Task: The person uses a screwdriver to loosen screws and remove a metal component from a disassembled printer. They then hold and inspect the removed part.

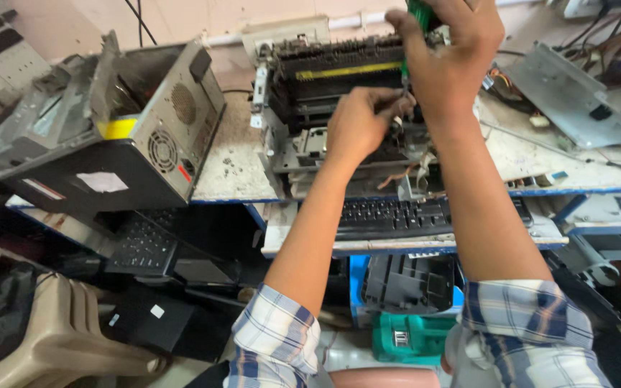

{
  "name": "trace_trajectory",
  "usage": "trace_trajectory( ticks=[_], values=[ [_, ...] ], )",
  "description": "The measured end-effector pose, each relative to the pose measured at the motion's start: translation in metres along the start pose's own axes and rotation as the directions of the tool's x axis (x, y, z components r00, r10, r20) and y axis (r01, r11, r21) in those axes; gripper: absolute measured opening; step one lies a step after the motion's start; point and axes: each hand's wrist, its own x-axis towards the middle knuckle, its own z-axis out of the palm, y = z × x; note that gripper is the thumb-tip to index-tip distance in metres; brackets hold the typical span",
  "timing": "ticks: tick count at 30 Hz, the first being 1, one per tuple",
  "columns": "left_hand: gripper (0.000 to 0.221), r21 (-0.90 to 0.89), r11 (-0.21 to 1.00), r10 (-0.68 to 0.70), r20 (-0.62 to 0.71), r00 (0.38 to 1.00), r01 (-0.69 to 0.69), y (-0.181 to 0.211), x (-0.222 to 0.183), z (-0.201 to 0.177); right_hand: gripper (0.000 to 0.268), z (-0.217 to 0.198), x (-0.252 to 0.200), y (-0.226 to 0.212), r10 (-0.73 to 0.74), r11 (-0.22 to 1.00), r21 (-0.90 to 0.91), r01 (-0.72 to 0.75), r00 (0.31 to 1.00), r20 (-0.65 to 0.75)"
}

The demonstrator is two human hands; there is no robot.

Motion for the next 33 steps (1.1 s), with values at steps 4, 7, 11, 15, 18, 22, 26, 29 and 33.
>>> trace_trajectory(
  ticks=[4,7,11,15,18,22,26,29,33],
  values=[
    [0.028,-0.077,0.996,0.037,-0.052,0.998,-0.041,-0.006,0.006,0.006,0.008,0.014,-0.018,0.039,0.032,0.991,-0.128,-0.030,0.999,0.012],
    [0.030,-0.057,0.998,-0.009,-0.059,0.998,0.006,-0.004,0.006,0.004,0.024,0.026,-0.038,0.071,0.343,0.937,0.036,-0.348,0.933,0.110],
    [0.031,-0.039,0.999,-0.039,-0.085,0.996,0.036,0.004,0.005,0.001,0.032,0.028,-0.035,0.070,0.355,0.935,-0.052,-0.351,0.931,0.086],
    [0.029,-0.008,1.000,-0.015,-0.082,0.997,0.015,0.006,0.001,-0.002,0.040,0.002,-0.012,0.014,-0.022,0.991,-0.135,0.022,1.000,0.002],
    [0.026,-0.011,0.997,0.075,-0.083,0.994,-0.076,0.000,0.001,-0.002,0.038,-0.005,0.003,-0.009,-0.033,0.990,-0.138,0.037,0.999,0.029],
    [0.027,-0.011,0.992,0.122,-0.044,0.992,-0.123,-0.009,0.002,0.002,0.031,-0.004,0.001,-0.012,0.134,0.988,0.050,-0.147,0.971,0.199],
    [0.027,-0.065,0.994,0.092,0.028,0.995,-0.090,-0.008,0.003,0.003,0.033,-0.011,-0.002,-0.013,0.174,0.972,0.113,-0.205,0.957,0.233],
    [0.027,-0.035,0.993,0.112,-0.017,0.994,-0.112,-0.002,0.001,0.001,0.035,-0.016,0.001,-0.016,0.256,0.963,0.024,-0.269,0.937,0.239],
    [0.027,-0.033,0.998,0.052,-0.037,0.998,-0.053,0.008,-0.004,-0.001,0.052,-0.018,0.002,-0.024,0.025,0.996,-0.084,-0.023,0.999,0.027]
  ],
)
